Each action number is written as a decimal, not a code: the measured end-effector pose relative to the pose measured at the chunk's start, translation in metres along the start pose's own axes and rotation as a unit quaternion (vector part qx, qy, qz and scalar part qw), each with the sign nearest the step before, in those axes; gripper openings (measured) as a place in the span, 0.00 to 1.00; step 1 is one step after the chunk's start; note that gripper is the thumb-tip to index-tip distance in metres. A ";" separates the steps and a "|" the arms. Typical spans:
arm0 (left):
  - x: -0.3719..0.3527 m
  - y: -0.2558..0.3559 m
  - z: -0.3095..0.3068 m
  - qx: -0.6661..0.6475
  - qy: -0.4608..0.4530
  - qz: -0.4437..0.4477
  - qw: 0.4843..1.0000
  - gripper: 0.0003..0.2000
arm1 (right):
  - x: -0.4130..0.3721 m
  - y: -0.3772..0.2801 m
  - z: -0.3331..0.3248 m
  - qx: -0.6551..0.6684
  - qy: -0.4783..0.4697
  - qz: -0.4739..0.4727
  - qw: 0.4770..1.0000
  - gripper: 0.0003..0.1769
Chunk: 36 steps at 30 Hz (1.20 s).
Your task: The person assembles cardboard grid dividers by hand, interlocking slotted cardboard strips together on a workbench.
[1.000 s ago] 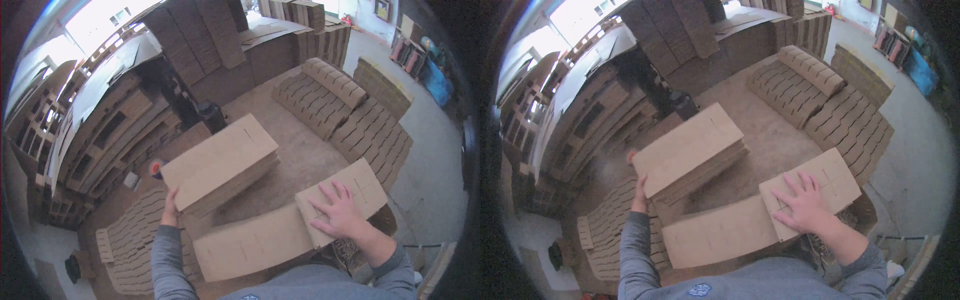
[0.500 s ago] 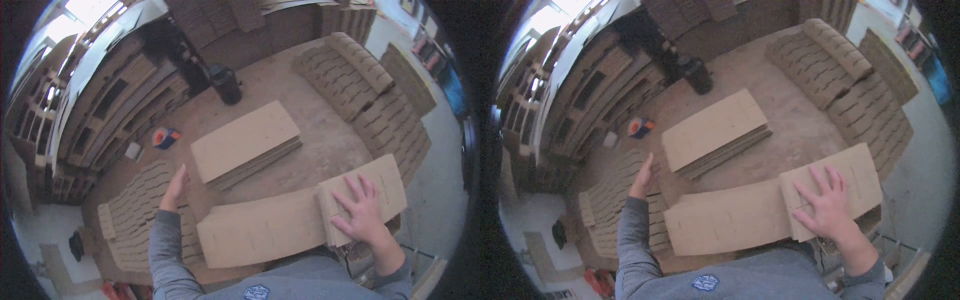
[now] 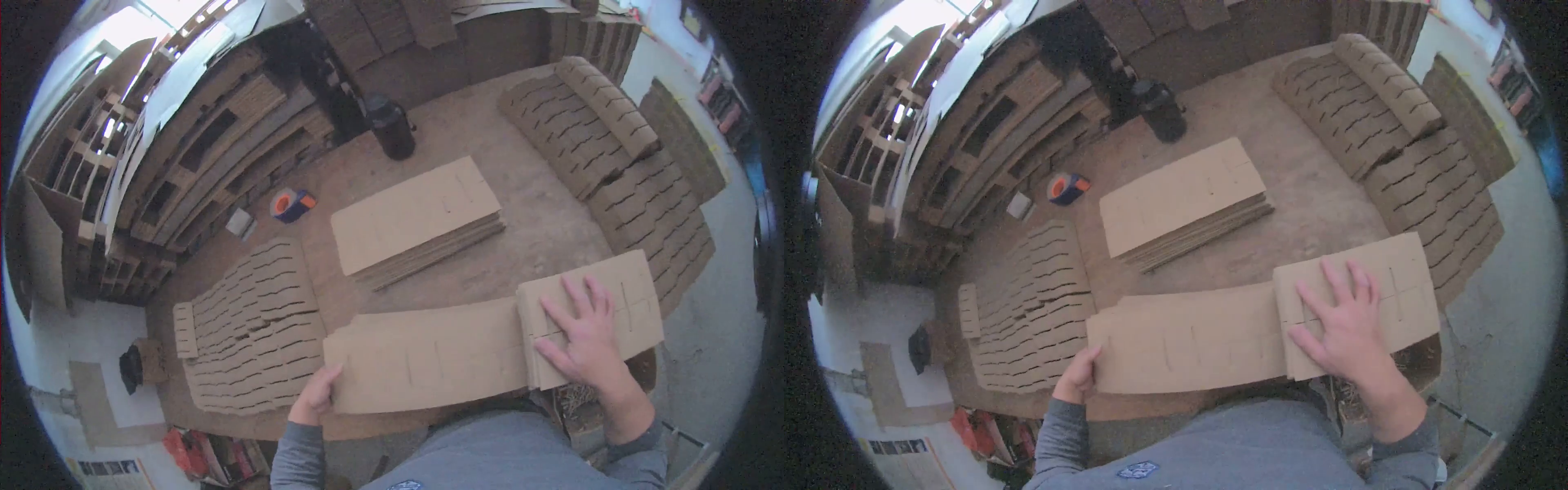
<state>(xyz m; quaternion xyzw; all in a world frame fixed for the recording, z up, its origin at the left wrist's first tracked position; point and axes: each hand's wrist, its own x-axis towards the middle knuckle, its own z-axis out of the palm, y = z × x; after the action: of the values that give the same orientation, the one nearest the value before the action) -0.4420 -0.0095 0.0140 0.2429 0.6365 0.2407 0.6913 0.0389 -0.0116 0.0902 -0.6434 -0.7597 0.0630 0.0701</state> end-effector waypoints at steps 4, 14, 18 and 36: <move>-0.017 0.013 0.010 -0.003 -0.003 0.063 0.998 0.28 | 0.000 0.001 0.001 0.015 0.013 -0.001 1.000 0.33; 0.014 -0.017 -0.014 -0.057 0.011 0.011 0.998 0.27 | -0.002 0.000 0.003 0.018 0.020 0.007 1.000 0.33; 0.012 -0.017 -0.020 -0.045 -0.014 0.047 0.998 0.27 | -0.003 0.000 0.003 0.017 0.023 0.007 1.000 0.33; -0.052 0.073 -0.061 0.005 0.079 0.288 0.954 0.35 | -0.001 0.004 0.008 -0.009 0.039 -0.015 0.999 0.33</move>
<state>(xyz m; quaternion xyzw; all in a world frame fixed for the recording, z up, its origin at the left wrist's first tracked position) -0.5081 0.0146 0.0965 0.3994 0.5933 0.4452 0.5387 0.0415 -0.0123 0.0814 -0.6344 -0.7666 0.0296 0.0949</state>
